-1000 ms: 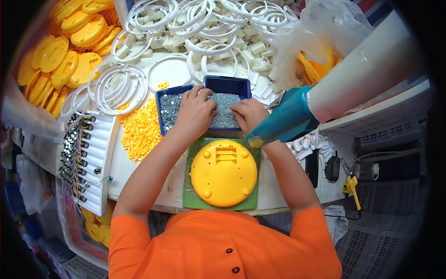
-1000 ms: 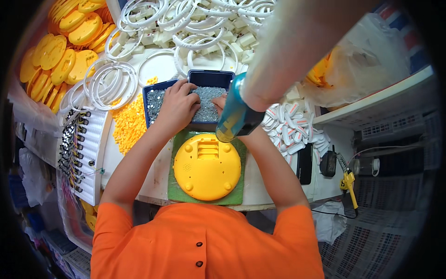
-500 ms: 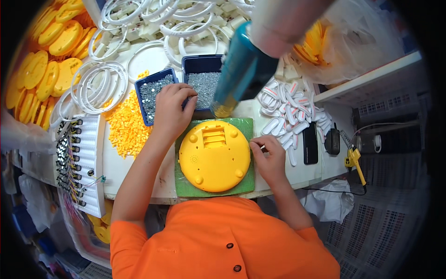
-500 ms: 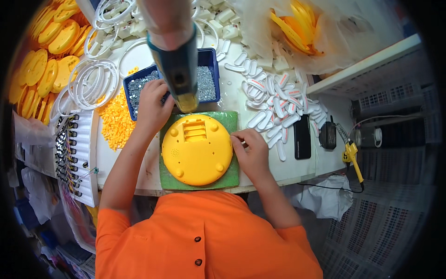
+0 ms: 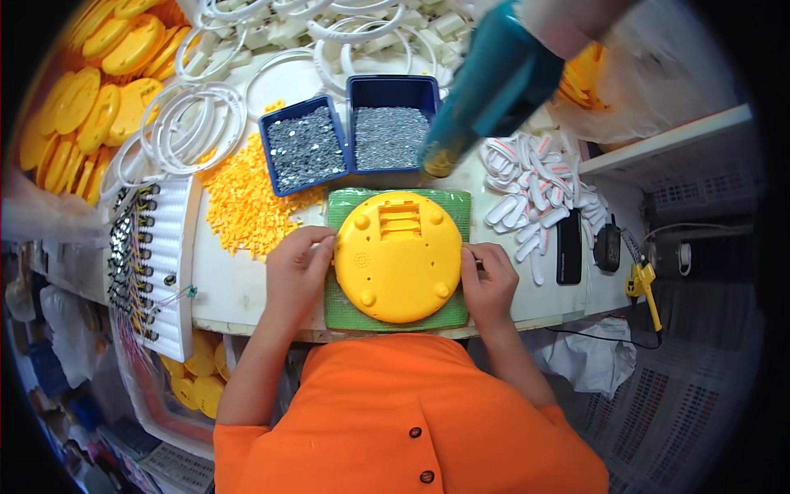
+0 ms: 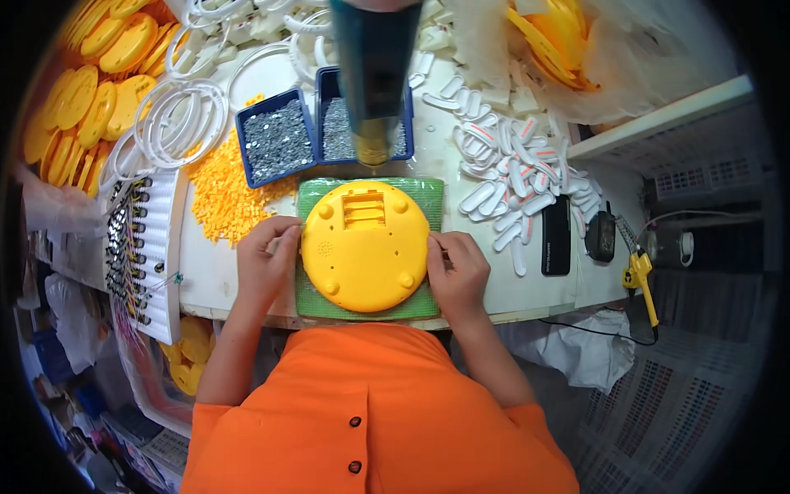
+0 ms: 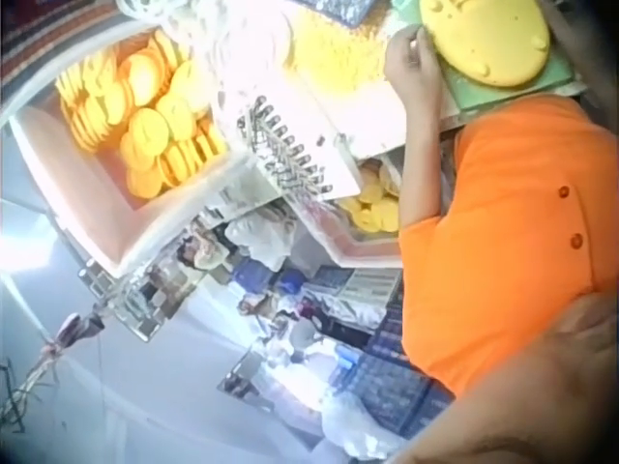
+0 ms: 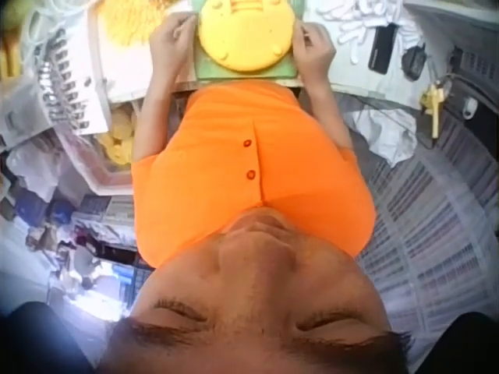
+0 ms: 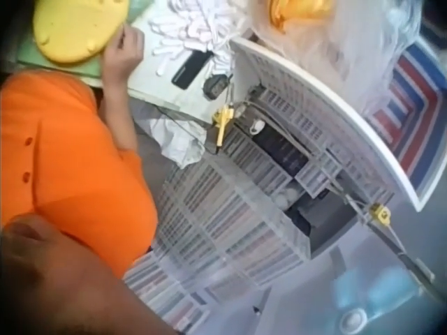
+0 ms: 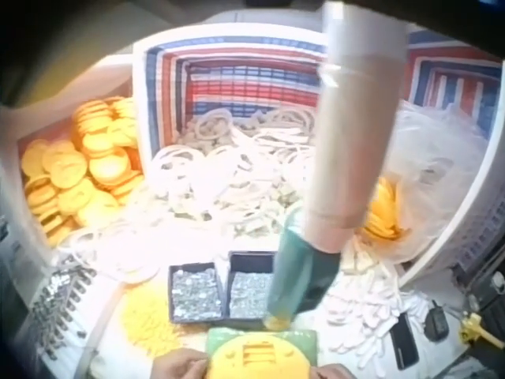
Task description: Assembling yellow toy parts by hand and using specialized tools like a power screwdriver and soldering iron.
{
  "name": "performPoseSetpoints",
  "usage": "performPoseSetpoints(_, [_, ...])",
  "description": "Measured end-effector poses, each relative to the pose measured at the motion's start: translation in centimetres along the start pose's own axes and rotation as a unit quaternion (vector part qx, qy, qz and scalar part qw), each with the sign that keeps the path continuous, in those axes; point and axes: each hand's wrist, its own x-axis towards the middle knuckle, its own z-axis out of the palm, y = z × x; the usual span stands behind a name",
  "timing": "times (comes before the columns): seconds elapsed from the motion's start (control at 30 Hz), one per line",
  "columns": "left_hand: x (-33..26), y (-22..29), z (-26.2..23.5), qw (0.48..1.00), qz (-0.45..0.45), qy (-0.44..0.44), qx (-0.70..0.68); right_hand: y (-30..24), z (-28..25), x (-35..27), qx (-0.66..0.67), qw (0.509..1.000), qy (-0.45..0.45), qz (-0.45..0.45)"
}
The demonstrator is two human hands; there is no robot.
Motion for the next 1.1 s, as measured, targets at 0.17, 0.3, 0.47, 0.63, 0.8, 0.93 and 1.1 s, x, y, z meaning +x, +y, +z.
performPoseSetpoints(0.17, [-0.9, -1.0, 1.3, 0.984, 0.125, 0.059, 0.115, 0.6, -0.6, 1.8, -0.074, 0.994, -0.015, -0.084])
performPoseSetpoints(0.3, [-1.6, -1.1, 1.3, 0.988, 0.099, 0.075, 0.088, -1.0, 0.9, 8.2, -0.012, 0.988, -0.019, -0.151])
performPoseSetpoints(0.47, [-1.8, -1.9, 1.6, 0.986, 0.123, 0.072, 0.089, -1.5, 5.9, 16.2, -0.059, 0.973, -0.091, -0.205])
performPoseSetpoints(0.63, [-3.1, -1.4, 1.6, 0.971, 0.17, 0.064, 0.157, -1.2, 8.8, 18.6, -0.249, 0.89, -0.171, -0.342])
performPoseSetpoints(0.8, [-3.8, -1.4, 1.6, 0.975, 0.171, 0.038, 0.136, 0.2, 8.9, 19.1, -0.136, 0.923, -0.124, -0.339])
performPoseSetpoints(0.93, [-3.1, -1.7, 1.0, 0.973, 0.183, 0.034, 0.135, 2.7, 9.0, 19.2, -0.055, 0.952, -0.126, -0.272])
performPoseSetpoints(1.1, [2.7, -0.6, -0.6, 0.956, 0.247, 0.103, 0.121, 1.7, 7.4, 18.2, -0.095, 0.957, -0.1, -0.255])
